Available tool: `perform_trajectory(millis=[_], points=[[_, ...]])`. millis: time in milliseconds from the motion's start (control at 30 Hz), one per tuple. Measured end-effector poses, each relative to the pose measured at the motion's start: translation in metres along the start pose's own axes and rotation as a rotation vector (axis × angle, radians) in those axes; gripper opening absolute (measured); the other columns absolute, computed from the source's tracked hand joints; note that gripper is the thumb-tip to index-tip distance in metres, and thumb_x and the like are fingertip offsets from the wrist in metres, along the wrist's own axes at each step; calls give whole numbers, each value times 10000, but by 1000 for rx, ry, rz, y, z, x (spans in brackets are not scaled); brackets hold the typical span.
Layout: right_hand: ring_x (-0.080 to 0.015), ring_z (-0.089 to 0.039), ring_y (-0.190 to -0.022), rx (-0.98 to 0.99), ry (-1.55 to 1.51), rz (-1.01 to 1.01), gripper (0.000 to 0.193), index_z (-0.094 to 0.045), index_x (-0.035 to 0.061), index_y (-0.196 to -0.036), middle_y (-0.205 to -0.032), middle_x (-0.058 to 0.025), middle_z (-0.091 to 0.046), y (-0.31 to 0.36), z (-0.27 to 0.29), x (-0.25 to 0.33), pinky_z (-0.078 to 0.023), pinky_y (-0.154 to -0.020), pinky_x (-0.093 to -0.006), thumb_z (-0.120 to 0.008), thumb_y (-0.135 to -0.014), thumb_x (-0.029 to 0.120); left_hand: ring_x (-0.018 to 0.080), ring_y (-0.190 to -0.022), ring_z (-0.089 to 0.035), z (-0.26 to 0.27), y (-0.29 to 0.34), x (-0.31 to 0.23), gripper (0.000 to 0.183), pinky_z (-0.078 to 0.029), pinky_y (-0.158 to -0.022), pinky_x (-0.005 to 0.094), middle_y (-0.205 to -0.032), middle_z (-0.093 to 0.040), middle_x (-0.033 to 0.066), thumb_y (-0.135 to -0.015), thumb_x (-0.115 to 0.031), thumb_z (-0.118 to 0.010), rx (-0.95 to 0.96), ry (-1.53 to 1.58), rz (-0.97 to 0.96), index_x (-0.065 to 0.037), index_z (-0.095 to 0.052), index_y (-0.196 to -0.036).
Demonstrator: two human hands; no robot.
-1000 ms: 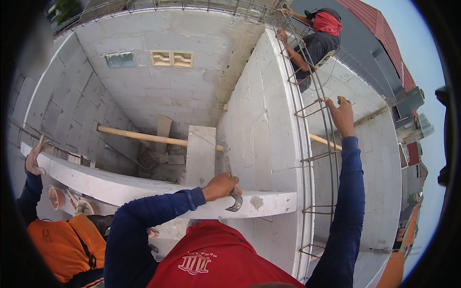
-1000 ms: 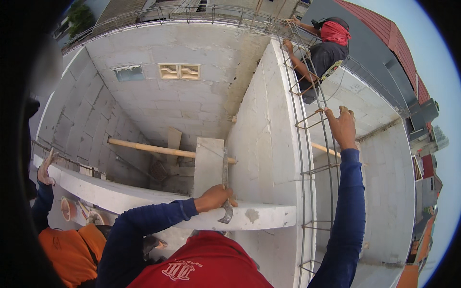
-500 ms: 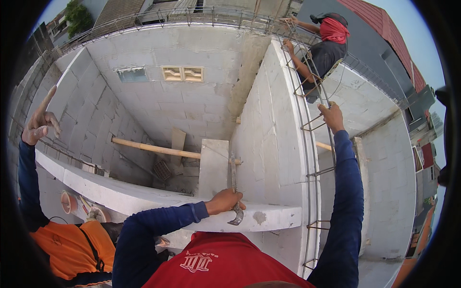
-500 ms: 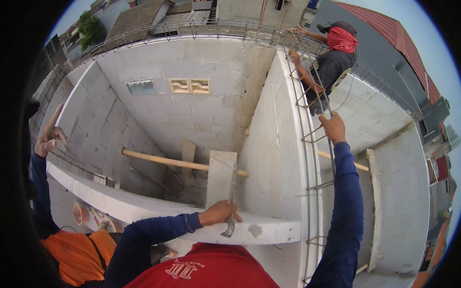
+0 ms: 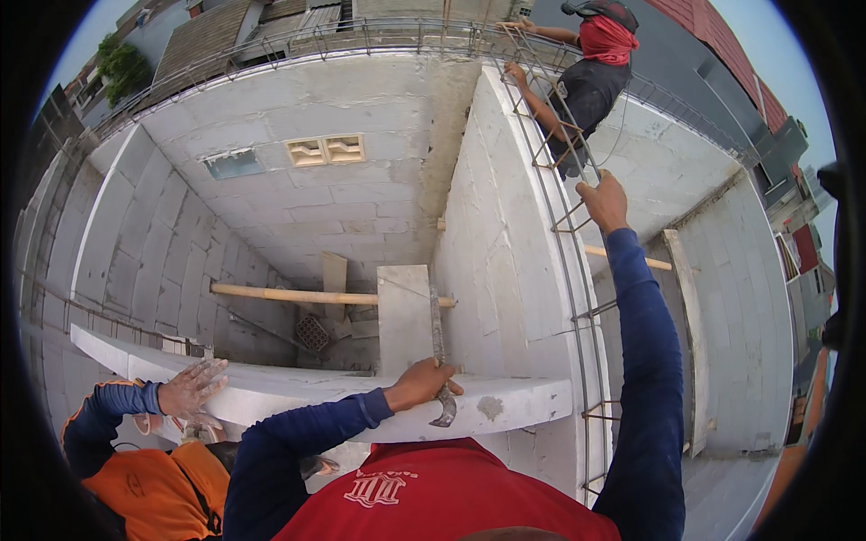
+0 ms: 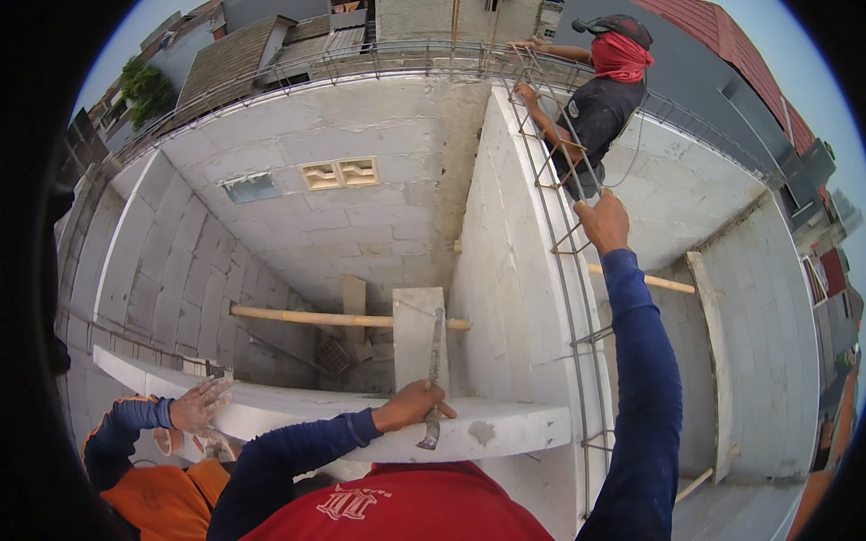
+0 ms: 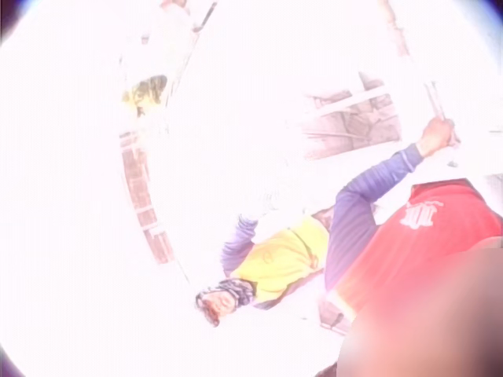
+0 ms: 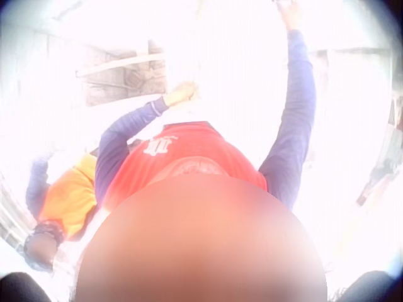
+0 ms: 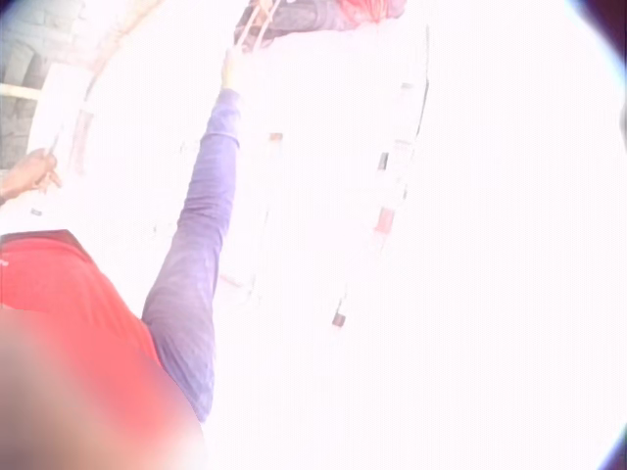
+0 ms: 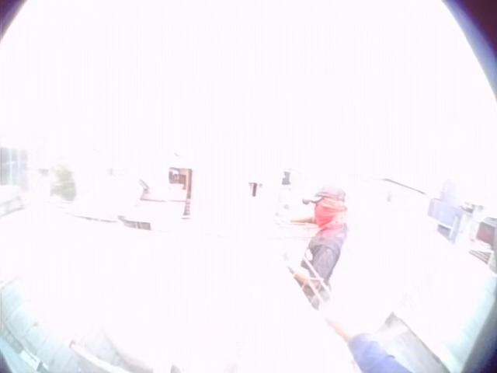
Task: The person walks along a concrete wall at a construction site and positions a long rebar cage along the wall's top edge. He adjusts the cage with both hands and uses a hammer to tap it into place while other workers are visible nearby.
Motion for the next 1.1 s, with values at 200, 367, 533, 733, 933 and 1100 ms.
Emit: perform_trajectory(millis=[200, 367, 533, 733, 933, 1100], points=[[-469, -676, -1052, 1, 29, 17, 615, -641, -133, -1195, -1102, -348, -688, 6, 2, 8, -533, -939, -518, -705, -801, 335, 141, -680, -616, 0, 4, -3, 396, -469, -605, 288, -949, -785, 156, -995, -280, -495, -24, -27, -29, 109, -560, -1025], [-471, -671, -1060, -13, 37, 33, 622, -635, -141, -1208, -1111, -346, -682, 8, -1, 9, -534, -937, -523, -705, -806, 329, 113, -723, -582, 0, 7, -6, 363, -464, -638, 261, -1016, -778, 159, -1004, -222, -493, -9, 23, 14, 118, -546, -1122], [-473, -667, -1065, -29, 46, 26, 630, -631, -138, -1224, -1147, -343, -675, 4, -3, 1, -533, -940, -524, -702, -822, 343, 120, -794, -615, 0, 9, -8, 339, -474, -680, 249, -1016, -779, 157, -1019, -221, -489, -34, -19, 42, 102, -550, -1103], [-404, -687, -1002, -255, 309, 51, 628, -645, -61, -1279, -996, -235, -695, 15, 3, 12, -555, -910, -467, -719, -857, 398, 131, -694, -602, 3, 3, 1, 380, -471, -641, 277, -983, -792, 141, -1008, -249, -479, 11, 7, -24, 110, -600, -1036], [-147, -535, -676, -6, -442, 259, 524, -651, -12, -1335, -770, -36, -545, 57, 117, 76, -439, -632, -310, -694, -928, 316, 118, -608, -545, 4, -6, 10, 359, -464, -580, 306, -1002, -782, 190, -1008, -227, -478, 25, 179, 0, 108, -609, -1009], [-62, -465, -626, 293, -986, 603, 481, -697, -32, -1249, -677, 52, -468, 200, 246, 115, -344, -554, -242, -728, -935, 332, 122, -626, -580, 6, -6, 11, 361, -491, -595, 300, -1020, -771, 227, -1008, -224, -480, 56, 167, -73, 118, -597, -999]])
Point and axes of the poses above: each hand's wrist, its own y-axis away from the middle knuckle, its own z-axis out of the back of the hand, x = y × z, the point moved 1 cm from there along -y, towards the middle knuckle
